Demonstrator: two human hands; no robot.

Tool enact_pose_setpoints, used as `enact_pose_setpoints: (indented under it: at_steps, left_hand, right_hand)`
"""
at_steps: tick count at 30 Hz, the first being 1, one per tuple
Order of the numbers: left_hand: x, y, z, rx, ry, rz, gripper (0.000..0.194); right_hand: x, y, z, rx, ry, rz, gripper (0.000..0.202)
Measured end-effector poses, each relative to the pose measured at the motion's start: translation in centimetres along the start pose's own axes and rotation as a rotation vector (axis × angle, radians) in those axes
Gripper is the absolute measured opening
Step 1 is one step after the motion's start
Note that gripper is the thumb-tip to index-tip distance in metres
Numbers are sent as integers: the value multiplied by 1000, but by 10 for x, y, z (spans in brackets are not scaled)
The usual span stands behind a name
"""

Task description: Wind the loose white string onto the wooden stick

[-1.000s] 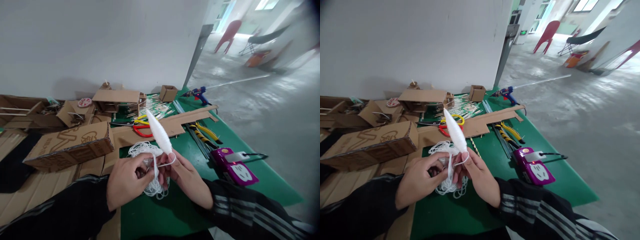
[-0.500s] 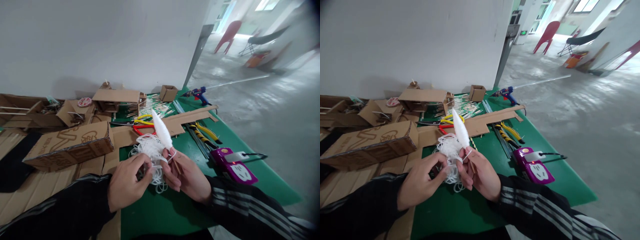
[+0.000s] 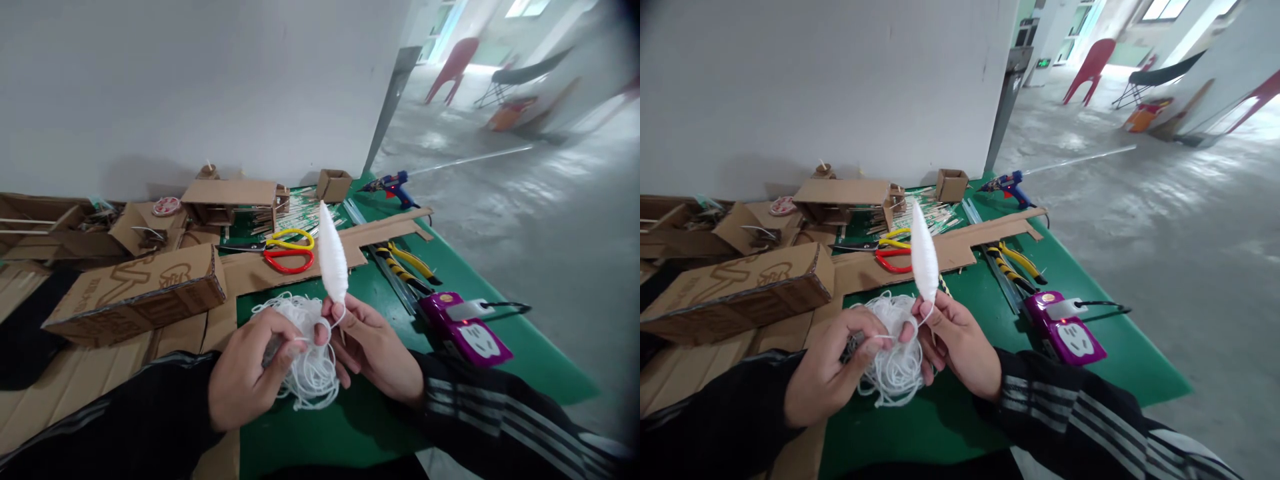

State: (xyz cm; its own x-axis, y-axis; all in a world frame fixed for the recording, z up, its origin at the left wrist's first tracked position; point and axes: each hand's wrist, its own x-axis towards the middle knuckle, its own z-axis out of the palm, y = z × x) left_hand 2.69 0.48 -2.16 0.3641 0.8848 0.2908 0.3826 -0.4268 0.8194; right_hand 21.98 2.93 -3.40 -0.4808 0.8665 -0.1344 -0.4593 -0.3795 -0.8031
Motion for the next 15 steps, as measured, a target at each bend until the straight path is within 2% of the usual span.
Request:
enact_pose_setpoints:
  at_steps: [2,4,10,15]
  left_hand:
    - [-1,-1,2,-92,-9,-170,2]
    - [-1,-3,4,-149,-21,-263,7]
    - [0,-4,3,-161,-11,-319,12]
    - [0,-1,0,-268,-42,-365,13]
  right_hand:
    - [0,0,0,-55,17,-14,17]
    - [0,-2,-1,-111,55,-37,18]
    - [0,-7,-1,-180,153,-126,16]
    - [-1,-9,-6,-270,191,-113,17]
